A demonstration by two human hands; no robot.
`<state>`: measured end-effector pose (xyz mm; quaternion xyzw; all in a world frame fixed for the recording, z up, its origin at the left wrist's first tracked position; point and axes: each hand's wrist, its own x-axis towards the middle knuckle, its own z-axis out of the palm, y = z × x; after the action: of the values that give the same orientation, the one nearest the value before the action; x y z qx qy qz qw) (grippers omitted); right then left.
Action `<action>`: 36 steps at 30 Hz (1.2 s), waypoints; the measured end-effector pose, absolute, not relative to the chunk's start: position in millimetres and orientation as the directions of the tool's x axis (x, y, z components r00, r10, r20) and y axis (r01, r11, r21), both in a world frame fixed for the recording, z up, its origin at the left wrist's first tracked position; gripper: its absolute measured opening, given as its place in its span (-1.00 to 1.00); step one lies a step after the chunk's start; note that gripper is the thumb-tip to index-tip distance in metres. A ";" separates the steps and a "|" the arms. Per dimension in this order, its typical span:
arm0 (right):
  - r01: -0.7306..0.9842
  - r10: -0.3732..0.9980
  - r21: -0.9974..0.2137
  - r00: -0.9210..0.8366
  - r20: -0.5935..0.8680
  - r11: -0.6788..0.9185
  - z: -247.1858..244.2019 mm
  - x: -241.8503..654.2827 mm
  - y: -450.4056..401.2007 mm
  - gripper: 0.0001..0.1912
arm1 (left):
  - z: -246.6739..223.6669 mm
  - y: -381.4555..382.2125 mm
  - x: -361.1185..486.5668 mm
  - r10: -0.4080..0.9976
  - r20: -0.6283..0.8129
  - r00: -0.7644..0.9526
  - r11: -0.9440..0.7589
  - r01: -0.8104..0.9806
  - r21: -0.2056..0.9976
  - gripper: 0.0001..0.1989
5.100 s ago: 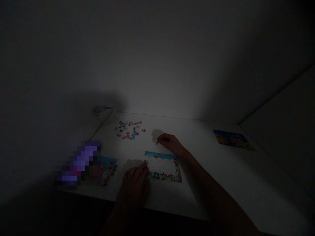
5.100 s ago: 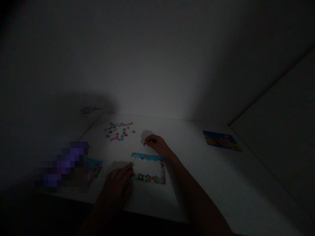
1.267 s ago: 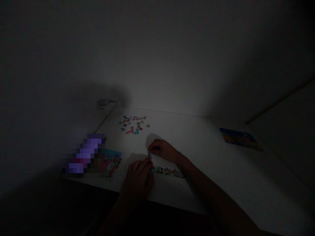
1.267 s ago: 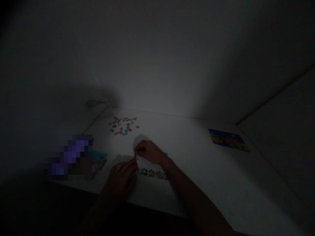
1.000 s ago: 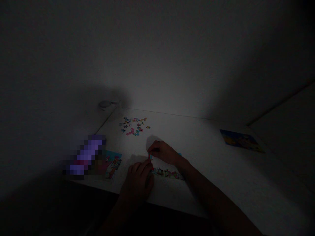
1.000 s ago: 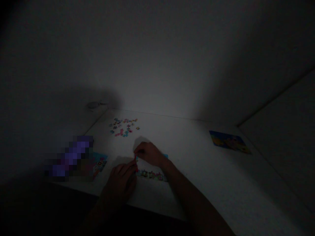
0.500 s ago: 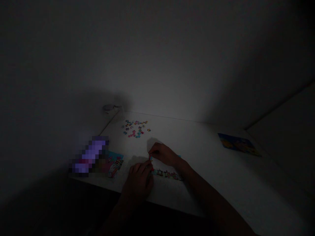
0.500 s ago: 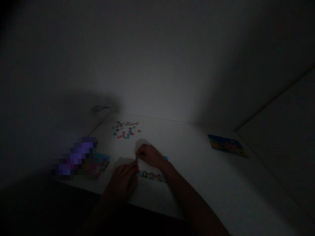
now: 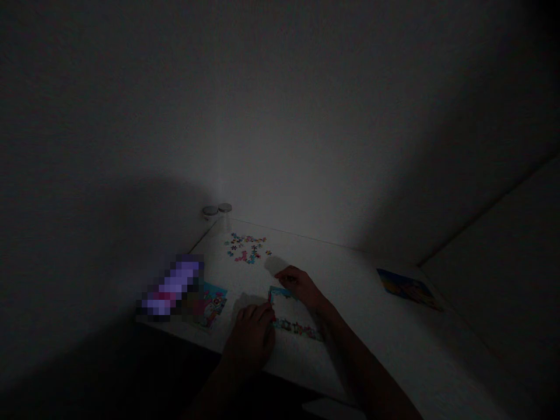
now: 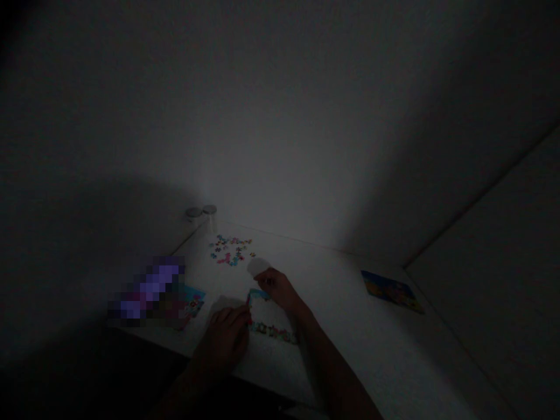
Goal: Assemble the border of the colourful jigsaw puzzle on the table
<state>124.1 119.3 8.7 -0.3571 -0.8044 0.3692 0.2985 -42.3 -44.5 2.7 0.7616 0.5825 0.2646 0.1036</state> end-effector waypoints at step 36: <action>0.406 0.691 -0.735 -0.713 0.117 0.543 -1.8 135.7 126.3 -0.78 | -5.0 -3.3 -47.1 0.856 0.401 0.325 -0.407 0.903 0.137 -0.65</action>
<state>135.7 126.3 -1.8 -0.3206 -0.8551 0.3542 0.2015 -47.1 -3.3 -5.0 0.8120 0.5417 0.2100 -0.0555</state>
